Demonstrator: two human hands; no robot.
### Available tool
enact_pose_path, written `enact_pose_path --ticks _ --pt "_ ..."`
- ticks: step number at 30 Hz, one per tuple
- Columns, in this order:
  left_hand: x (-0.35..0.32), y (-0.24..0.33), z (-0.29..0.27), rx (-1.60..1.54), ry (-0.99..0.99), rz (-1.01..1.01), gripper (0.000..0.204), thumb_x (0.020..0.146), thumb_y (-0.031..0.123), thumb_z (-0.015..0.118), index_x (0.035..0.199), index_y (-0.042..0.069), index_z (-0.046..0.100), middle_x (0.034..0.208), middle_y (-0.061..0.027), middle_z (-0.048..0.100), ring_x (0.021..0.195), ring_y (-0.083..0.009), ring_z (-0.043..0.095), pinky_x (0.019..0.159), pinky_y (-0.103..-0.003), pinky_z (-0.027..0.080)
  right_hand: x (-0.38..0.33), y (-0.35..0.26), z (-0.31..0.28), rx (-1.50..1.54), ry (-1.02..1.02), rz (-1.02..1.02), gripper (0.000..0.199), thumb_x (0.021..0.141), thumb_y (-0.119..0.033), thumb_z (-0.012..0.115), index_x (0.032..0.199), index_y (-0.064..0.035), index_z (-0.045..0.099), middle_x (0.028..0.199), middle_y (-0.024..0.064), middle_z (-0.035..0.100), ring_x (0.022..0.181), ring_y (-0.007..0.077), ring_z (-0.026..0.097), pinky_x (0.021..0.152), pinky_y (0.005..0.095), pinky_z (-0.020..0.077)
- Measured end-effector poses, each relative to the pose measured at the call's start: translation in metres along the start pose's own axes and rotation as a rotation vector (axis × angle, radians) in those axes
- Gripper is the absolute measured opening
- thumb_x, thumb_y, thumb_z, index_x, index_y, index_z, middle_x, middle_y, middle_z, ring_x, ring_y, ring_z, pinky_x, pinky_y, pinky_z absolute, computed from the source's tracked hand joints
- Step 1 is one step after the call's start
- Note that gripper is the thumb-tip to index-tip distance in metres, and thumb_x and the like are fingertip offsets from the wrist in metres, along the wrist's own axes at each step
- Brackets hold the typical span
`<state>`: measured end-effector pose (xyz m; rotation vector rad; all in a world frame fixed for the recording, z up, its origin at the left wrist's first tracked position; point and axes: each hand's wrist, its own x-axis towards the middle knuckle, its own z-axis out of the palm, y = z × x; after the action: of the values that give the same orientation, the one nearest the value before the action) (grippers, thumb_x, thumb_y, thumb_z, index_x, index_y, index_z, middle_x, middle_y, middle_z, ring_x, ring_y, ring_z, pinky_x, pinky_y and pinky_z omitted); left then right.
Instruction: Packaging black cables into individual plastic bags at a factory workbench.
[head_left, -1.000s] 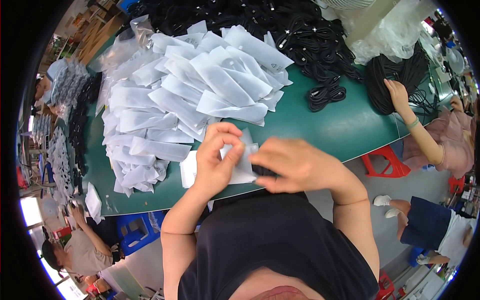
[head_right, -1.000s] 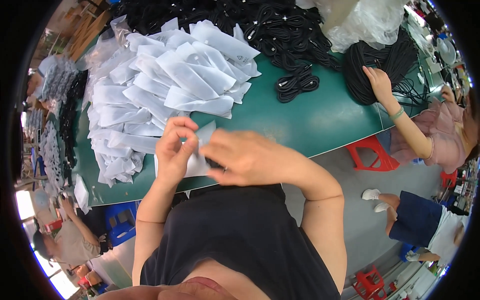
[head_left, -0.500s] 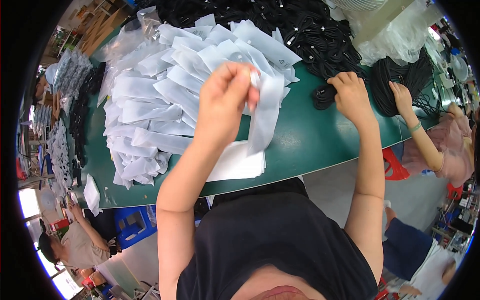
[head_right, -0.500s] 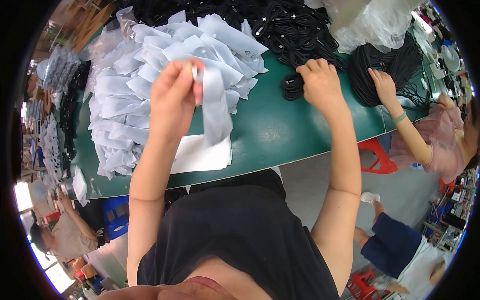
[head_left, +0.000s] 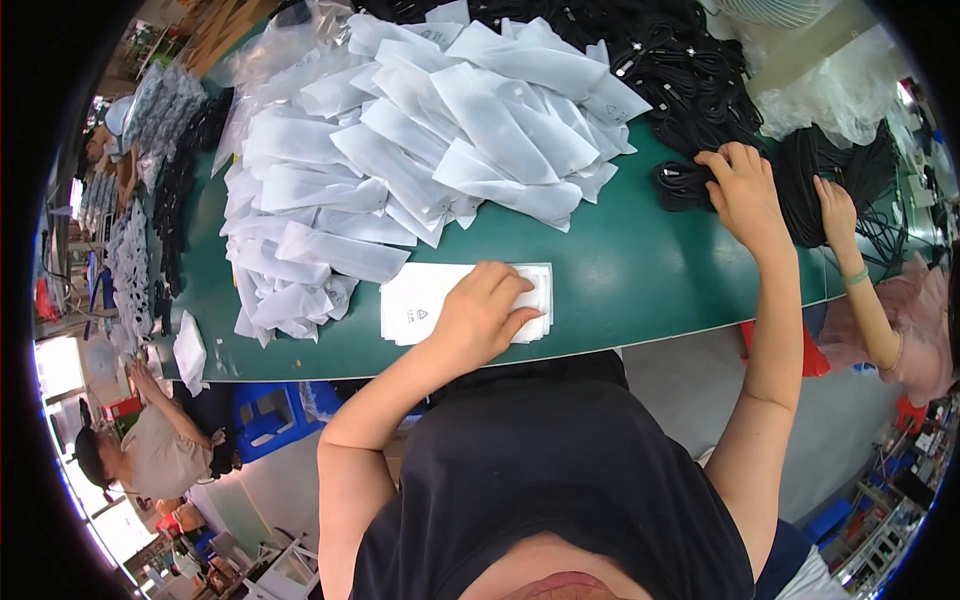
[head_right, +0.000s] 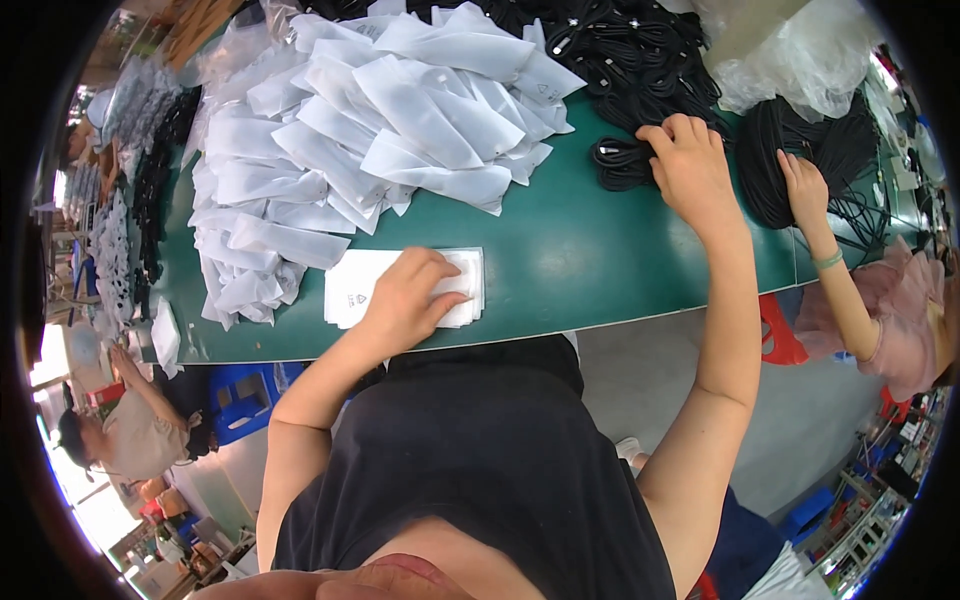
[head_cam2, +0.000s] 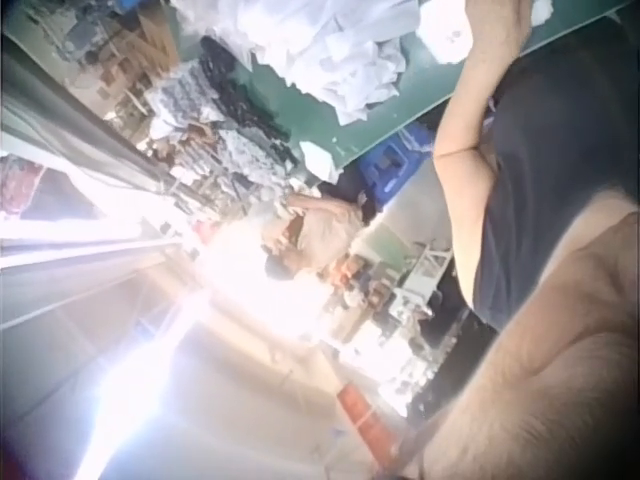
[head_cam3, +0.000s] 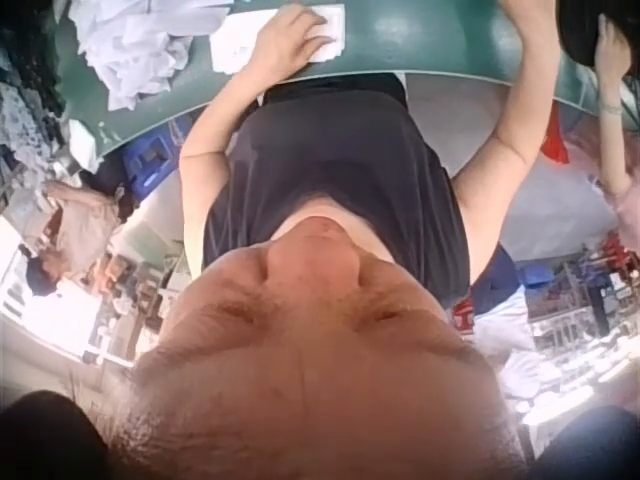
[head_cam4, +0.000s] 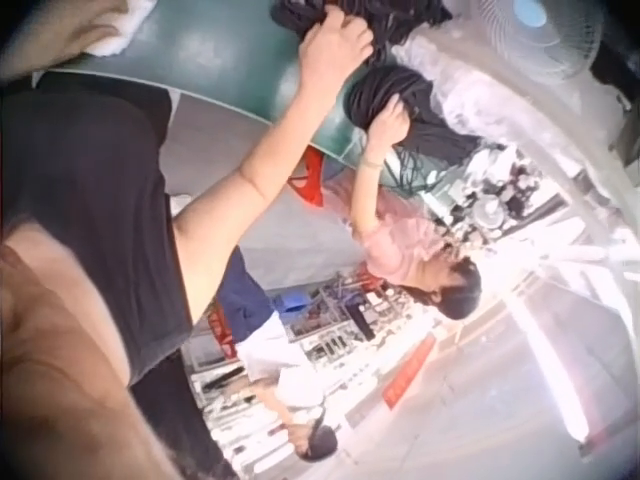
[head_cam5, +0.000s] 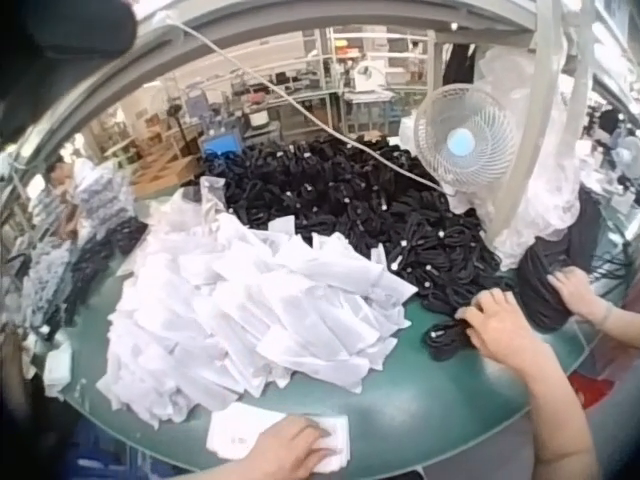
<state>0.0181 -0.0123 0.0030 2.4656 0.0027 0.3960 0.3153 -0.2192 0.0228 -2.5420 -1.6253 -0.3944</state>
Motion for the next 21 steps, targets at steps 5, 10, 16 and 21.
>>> enact_pose_path --ticks 5,10,16,21 --pt "-0.017 -0.007 0.016 0.042 0.117 -0.037 0.020 0.071 0.005 0.072 0.085 0.001 0.059 0.085 -0.0103 0.054 0.080 -0.0300 0.055 0.067 -0.038 0.046 -0.013 0.005 0.005 0.043 0.030 -0.031 0.027 0.079 -0.010 0.064 0.105 -0.0103 0.057 0.102 0.0079 0.056 0.099 0.0253 0.053 0.083 0.0378 0.0396" --pt "-0.019 -0.008 0.011 -0.268 0.182 -0.294 0.009 0.076 0.000 0.069 0.080 0.001 0.061 0.084 -0.0089 0.056 0.071 -0.0219 0.056 0.062 -0.032 0.047 -0.017 -0.021 -0.011 0.290 0.097 0.023 0.025 0.080 -0.011 0.065 0.103 -0.0084 0.057 0.103 0.0105 0.056 0.091 0.0273 0.057 0.079 0.0391 0.0434" --pt "-0.023 -0.014 0.006 -0.545 0.236 -0.386 0.005 0.079 0.000 0.069 0.081 0.000 0.065 0.089 -0.0046 0.059 0.070 -0.0115 0.052 0.059 -0.023 0.041 -0.035 -0.105 -0.024 0.757 0.257 -0.162 0.033 0.067 -0.002 0.076 0.097 -0.0073 0.062 0.095 0.0119 0.049 0.079 0.0285 0.056 0.063 0.0340 0.0485" --pt "-0.022 -0.015 0.009 -0.777 0.322 -0.420 0.005 0.079 0.000 0.069 0.083 0.001 0.066 0.089 -0.0030 0.058 0.070 -0.0086 0.049 0.058 -0.021 0.037 -0.039 -0.136 -0.012 0.733 0.401 -0.302 0.043 0.060 0.000 0.079 0.099 -0.0079 0.062 0.093 0.0127 0.050 0.080 0.0310 0.057 0.060 0.0363 0.0490"
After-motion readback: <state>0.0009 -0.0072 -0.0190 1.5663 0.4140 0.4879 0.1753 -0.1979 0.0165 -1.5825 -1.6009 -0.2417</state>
